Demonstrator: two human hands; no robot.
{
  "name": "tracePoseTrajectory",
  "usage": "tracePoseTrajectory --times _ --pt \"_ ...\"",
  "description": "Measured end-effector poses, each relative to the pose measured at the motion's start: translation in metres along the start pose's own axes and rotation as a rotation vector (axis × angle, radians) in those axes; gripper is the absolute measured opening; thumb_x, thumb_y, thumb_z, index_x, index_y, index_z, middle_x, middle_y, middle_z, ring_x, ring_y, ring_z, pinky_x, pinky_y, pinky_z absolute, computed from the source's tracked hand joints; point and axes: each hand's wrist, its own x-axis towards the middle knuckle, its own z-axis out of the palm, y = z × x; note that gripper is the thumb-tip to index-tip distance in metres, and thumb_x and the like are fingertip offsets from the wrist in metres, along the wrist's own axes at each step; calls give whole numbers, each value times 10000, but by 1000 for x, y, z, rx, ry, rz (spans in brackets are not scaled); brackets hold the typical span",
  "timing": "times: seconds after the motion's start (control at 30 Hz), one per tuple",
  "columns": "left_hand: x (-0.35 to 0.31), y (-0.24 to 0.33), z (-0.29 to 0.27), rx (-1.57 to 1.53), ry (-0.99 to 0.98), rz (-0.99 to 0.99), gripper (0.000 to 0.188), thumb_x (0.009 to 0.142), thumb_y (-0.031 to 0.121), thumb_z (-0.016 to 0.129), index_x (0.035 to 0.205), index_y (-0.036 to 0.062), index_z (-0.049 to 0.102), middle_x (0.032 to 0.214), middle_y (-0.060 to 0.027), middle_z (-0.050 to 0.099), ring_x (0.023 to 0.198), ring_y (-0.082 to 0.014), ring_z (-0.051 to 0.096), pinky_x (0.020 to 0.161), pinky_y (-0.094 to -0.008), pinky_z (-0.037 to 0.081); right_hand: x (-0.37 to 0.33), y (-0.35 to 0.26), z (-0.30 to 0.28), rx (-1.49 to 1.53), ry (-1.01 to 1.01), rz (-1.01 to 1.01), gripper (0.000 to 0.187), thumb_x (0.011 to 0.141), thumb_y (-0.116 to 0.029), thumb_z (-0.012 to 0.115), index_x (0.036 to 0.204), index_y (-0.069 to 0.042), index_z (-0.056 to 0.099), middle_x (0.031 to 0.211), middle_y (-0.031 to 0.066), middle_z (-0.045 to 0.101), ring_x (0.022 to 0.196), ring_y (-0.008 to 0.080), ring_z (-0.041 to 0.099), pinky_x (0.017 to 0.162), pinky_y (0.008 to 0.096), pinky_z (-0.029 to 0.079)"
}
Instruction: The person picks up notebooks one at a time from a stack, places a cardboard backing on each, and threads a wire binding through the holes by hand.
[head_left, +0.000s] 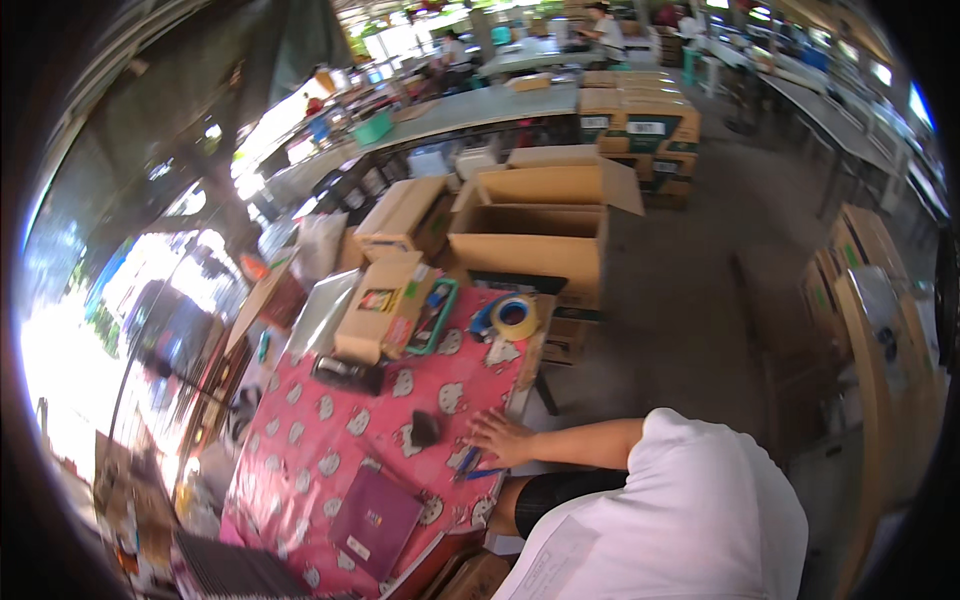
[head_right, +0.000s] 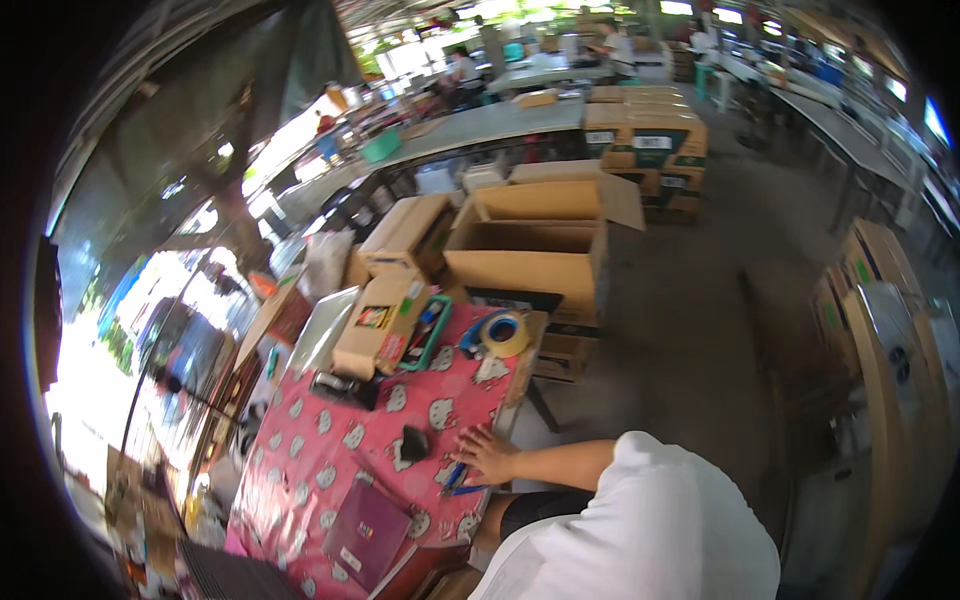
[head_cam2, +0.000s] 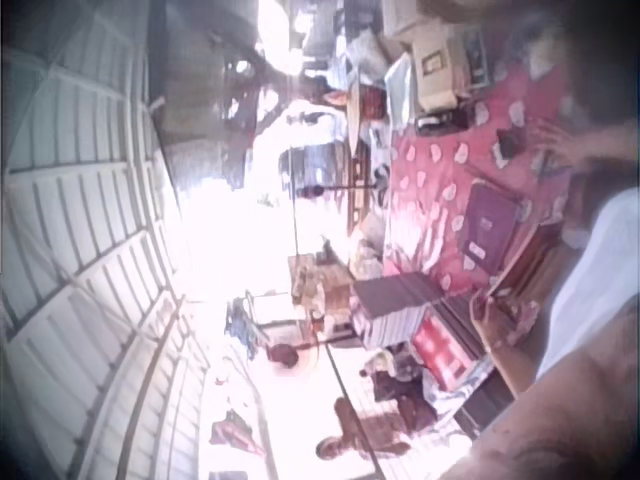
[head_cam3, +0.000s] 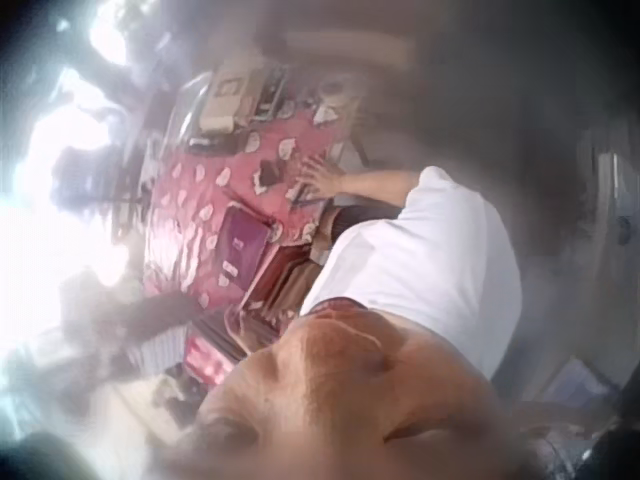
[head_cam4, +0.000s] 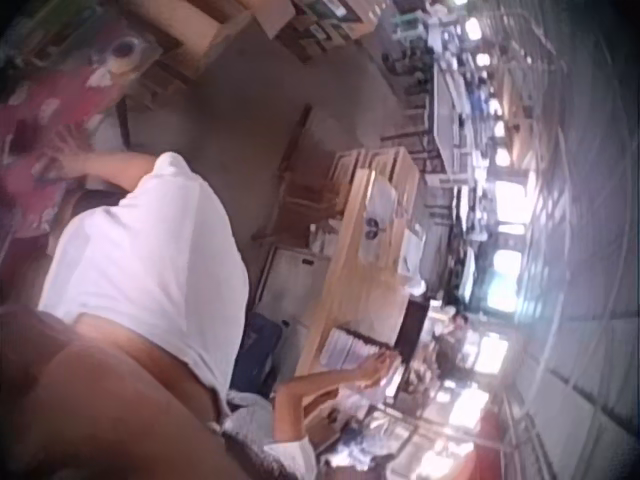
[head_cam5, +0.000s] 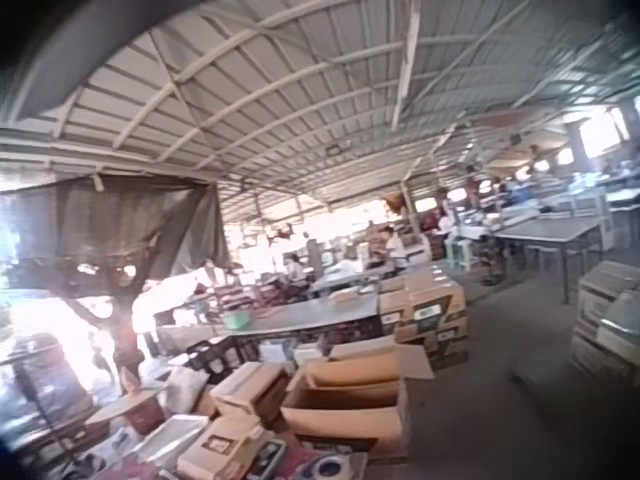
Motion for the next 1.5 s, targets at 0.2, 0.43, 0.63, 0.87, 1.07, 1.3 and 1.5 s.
tracePoseTrajectory --times 0.2,0.43,0.63,0.87,1.07,1.3,1.5 --pt "35 2 92 70 -111 45 190 1014 194 560 1142 54 545 952 -170 669 731 -238 649 616 -342 551 -1 -3 -4 151 67 -21 838 909 -730 388 1541 -183 332 1574 190 319 1473 456 197 1189 624 94" --pt "55 -2 160 91 -191 62 200 1015 202 558 1150 54 544 965 -178 669 744 -248 652 629 -351 555 5 -24 -41 117 -278 -53 1018 773 -804 513 1577 -241 244 1647 148 149 1481 524 -6 1090 780 -15" --pt "61 -6 198 110 -240 73 209 1016 209 556 1157 54 543 975 -184 669 755 -257 655 641 -358 558 6 -32 -34 185 -175 -29 868 849 -654 552 1539 -177 330 1606 156 252 1498 438 115 1115 754 7" --pt "61 -5 219 121 -288 88 220 1018 216 553 1165 54 542 987 -192 669 768 -267 658 654 -367 562 7 -31 -30 432 60 -140 514 848 -404 679 1217 -65 562 1213 137 583 1186 279 538 1047 436 394" --pt "58 -10 229 136 -354 79 228 1019 223 551 1171 54 541 998 -199 668 779 -276 661 665 -375 565 -36 -72 -67 1462 -11 -243 445 750 -293 750 1054 -6 599 986 158 584 938 317 577 819 412 464" --pt "53 -10 227 130 -374 105 239 1020 231 549 1179 53 540 1010 -207 668 792 -287 664 678 -384 569 -24 -141 -91 1273 -82 -640 431 784 -317 739 1077 -23 622 1037 163 584 990 321 572 855 415 463" --pt "49 -8 228 123 -380 112 248 1021 237 547 1186 53 540 1020 -214 668 803 -296 666 689 -391 572 -14 -146 -100 1169 -25 -677 421 813 -337 730 1097 -39 642 1081 168 583 1034 324 567 886 417 462"
